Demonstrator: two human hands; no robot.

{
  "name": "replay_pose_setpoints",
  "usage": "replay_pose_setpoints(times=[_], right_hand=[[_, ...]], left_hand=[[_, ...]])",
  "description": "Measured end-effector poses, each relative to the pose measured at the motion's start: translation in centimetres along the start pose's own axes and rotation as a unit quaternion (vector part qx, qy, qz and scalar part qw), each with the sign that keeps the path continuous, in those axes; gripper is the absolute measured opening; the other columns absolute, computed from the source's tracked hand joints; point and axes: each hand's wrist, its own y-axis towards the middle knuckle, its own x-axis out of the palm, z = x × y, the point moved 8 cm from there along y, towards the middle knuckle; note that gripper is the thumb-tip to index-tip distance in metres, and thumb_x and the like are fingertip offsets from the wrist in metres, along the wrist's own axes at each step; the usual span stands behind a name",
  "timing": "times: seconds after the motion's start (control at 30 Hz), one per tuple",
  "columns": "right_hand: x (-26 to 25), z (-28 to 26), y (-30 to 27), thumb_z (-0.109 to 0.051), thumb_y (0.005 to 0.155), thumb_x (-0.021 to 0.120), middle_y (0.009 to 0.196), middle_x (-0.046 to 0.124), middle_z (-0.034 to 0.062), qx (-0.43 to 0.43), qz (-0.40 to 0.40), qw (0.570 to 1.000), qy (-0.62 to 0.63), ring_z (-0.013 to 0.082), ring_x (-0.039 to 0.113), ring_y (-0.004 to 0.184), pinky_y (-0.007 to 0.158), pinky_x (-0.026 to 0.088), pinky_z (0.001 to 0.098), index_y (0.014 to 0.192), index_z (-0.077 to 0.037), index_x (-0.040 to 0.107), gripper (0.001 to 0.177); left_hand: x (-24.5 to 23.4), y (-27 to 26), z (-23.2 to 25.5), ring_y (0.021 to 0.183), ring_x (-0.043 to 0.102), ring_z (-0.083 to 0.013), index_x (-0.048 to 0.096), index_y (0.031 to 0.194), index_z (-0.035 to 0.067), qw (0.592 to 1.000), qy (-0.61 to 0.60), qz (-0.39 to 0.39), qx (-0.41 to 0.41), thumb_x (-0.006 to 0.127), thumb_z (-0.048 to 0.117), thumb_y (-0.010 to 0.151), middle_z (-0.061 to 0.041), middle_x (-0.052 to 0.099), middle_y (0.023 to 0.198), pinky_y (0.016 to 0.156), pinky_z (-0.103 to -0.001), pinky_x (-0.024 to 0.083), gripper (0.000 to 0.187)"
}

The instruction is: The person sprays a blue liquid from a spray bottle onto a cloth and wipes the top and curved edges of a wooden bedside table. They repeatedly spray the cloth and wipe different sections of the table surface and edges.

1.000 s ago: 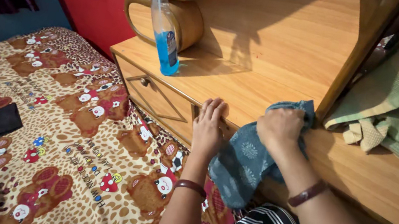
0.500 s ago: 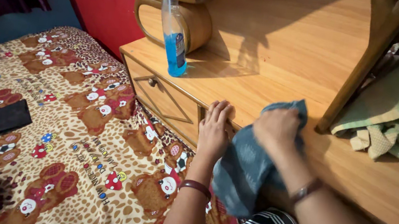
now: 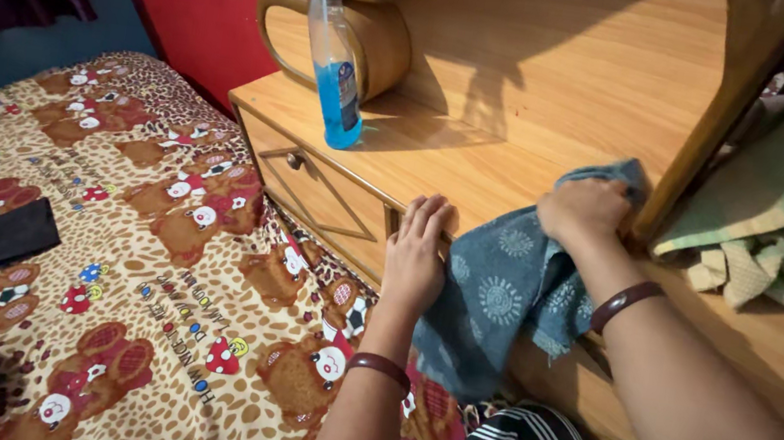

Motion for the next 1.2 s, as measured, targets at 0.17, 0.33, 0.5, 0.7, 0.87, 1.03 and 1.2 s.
replay_pose_setpoints(times=[0.17,0.33,0.5,0.7,0.87,1.03,1.2], right_hand=[[-0.3,0.4,-1.1,-0.026,0.095,0.049,0.124,0.072,0.0243,-0.015,0.027,0.998,-0.060,0.0415,0.068,0.114,0.101,0.048,0.0512,0.115,-0.001,0.077,0.043],[1.2,-3.9,-7.4,-0.025,0.098,0.048,0.112,0.077,0.0194,-0.073,0.025,0.993,-0.093,0.0364,0.073,0.103,0.092,0.053,0.0519,0.102,-0.008,0.081,0.037],[1.0,-6.9,-6.7,-0.029,0.096,0.051,0.113,0.077,0.0194,-0.103,0.001,0.993,-0.061,0.0383,0.067,0.113,0.104,0.045,0.0535,0.102,-0.009,0.081,0.037],[3.9,-12.1,1.2,-0.043,0.092,0.055,0.157,0.044,0.0139,-0.172,-0.013,0.984,0.038,0.0362,0.028,0.149,0.113,0.023,0.0702,0.138,-0.006,0.059,0.060],[7.1,-13.9,4.5,-0.047,0.093,0.052,0.169,0.026,0.0044,-0.231,-0.045,0.970,0.055,0.0310,0.022,0.155,0.119,0.015,0.0709,0.157,-0.013,0.037,0.073],[7.4,-13.4,3.9,-0.057,0.090,0.051,0.169,0.022,0.0023,-0.292,-0.064,0.951,0.083,0.0275,0.015,0.156,0.119,0.011,0.0679,0.158,-0.021,0.031,0.079],[7.3,-13.1,1.5,-0.051,0.086,0.056,0.165,0.031,0.0097,-0.346,-0.040,0.931,0.106,0.0288,0.024,0.153,0.119,0.018,0.0628,0.153,-0.021,0.041,0.075]], left_hand=[[0.2,0.1,0.0,0.146,0.041,-0.0277,0.058,0.136,0.015,1.000,0.003,-0.022,-0.013,0.058,0.001,0.081,-0.005,0.052,0.150,0.102,-0.049,0.045,0.056],[-0.3,0.0,0.3,0.145,0.040,-0.0299,0.056,0.135,0.012,1.000,-0.007,-0.008,-0.003,0.058,0.002,0.080,-0.007,0.051,0.149,0.102,-0.049,0.044,0.056],[-0.2,-0.1,0.1,0.145,0.041,-0.0308,0.057,0.134,0.011,1.000,-0.016,0.006,0.000,0.058,0.004,0.081,-0.008,0.052,0.148,0.104,-0.049,0.043,0.053],[0.2,-0.4,-0.2,0.149,0.040,-0.0297,0.055,0.142,0.011,1.000,-0.014,-0.003,-0.008,0.051,-0.001,0.083,-0.008,0.051,0.153,0.114,-0.049,0.038,0.060],[0.3,-0.4,-0.2,0.154,0.035,-0.0281,0.047,0.151,0.010,1.000,-0.007,-0.028,-0.004,0.052,0.000,0.086,-0.007,0.046,0.160,0.119,-0.051,0.036,0.066],[0.0,-1.6,-1.9,0.154,0.020,-0.0370,0.032,0.157,0.009,0.994,0.037,-0.098,-0.039,0.060,0.004,0.082,-0.014,0.026,0.167,0.115,-0.060,0.027,0.081],[-5.8,-6.4,-5.8,0.155,0.019,-0.0420,0.029,0.157,0.006,0.984,0.095,-0.060,-0.140,0.059,0.001,0.080,-0.020,0.022,0.167,0.117,-0.061,0.026,0.083]])
